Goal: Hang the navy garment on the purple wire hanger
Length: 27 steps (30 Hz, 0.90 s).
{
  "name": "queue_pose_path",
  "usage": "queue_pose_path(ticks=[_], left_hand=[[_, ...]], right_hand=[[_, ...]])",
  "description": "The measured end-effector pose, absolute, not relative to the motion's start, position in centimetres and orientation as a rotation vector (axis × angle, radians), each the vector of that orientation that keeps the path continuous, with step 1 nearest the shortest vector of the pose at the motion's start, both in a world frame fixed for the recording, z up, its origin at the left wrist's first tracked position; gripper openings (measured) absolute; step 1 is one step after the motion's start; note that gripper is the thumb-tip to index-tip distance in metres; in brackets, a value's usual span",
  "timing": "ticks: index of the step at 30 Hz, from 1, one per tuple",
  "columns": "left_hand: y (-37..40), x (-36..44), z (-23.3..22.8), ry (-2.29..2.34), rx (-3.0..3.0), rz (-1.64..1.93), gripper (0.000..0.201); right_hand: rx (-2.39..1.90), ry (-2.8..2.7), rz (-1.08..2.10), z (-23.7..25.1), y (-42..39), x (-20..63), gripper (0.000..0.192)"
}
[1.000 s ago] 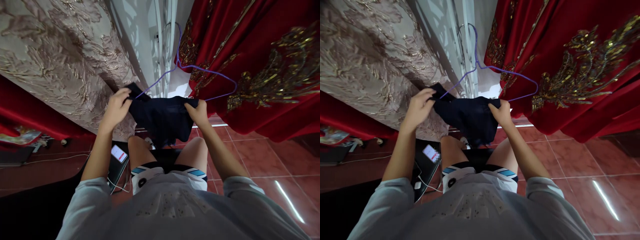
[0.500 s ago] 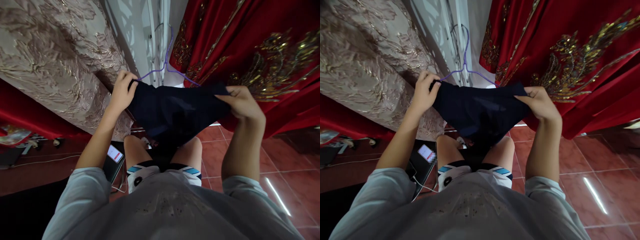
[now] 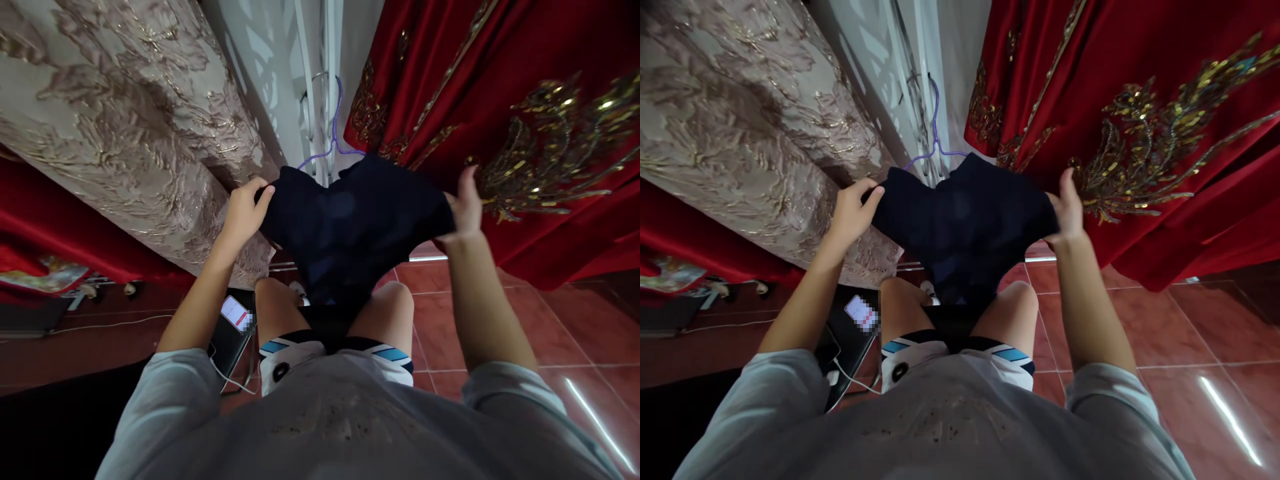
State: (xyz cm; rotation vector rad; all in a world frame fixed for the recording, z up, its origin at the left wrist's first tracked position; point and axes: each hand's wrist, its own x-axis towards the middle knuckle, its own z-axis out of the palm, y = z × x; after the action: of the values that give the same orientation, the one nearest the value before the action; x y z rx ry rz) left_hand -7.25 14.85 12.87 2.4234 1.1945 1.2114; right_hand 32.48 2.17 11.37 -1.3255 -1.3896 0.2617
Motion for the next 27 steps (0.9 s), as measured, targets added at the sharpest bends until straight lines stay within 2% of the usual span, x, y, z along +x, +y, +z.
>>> queue_pose_path(ticks=[1,3,5,8,10,12,17,20,22,23,24,27], left_hand=[[14.7,-7.1,13.0,1.179,2.43,1.228,0.027],[14.1,-6.1,13.4,1.116,2.439,1.326,0.027],[13.0,-4.6,14.3,1.055,2.44,1.466,0.027],[10.5,-2.6,15.8,0.998,2.356,1.649,0.032],[8.6,-1.7,16.9,0.928,2.236,1.615,0.033],[6.7,-1.1,17.8,0.813,2.037,1.423,0.034],[2.9,-2.2,18.1,0.619,1.406,0.79,0.041],[1.4,-4.9,17.1,0.589,1.393,0.341,0.031],[1.2,-6.7,16.7,0.636,1.526,0.137,0.02],[1.5,-7.5,16.6,0.677,1.613,0.124,0.016],[2.0,-8.1,16.6,0.719,1.705,0.179,0.015],[4.6,-8.9,17.0,0.849,1.88,0.554,0.019]], right_hand=[[-1.298,-1.386,0.468,11.7,2.0,32.6,0.057],[-1.227,-1.296,0.846,12.7,1.3,32.6,0.034],[-1.181,-1.174,0.9,13.8,0.6,32.2,0.017],[-1.086,-1.065,0.689,14.7,-0.7,31.2,0.017],[-1.017,-1.06,0.625,14.5,-1.9,30.1,0.015],[-0.999,-1.252,0.655,13.9,-3.2,28.3,0.013],[-0.818,-2.135,1.045,12.0,-4.8,23.4,0.018],[-0.899,-2.062,0.853,10.5,-3.3,23.3,0.025],[-1.017,-1.924,0.664,9.3,-1.8,24.2,0.046],[-1.054,-1.888,0.636,8.6,-1.2,24.7,0.057],[-1.074,-1.882,0.674,8.1,-0.5,25.1,0.059],[-1.107,-1.853,0.976,7.1,0.9,25.6,0.037]])
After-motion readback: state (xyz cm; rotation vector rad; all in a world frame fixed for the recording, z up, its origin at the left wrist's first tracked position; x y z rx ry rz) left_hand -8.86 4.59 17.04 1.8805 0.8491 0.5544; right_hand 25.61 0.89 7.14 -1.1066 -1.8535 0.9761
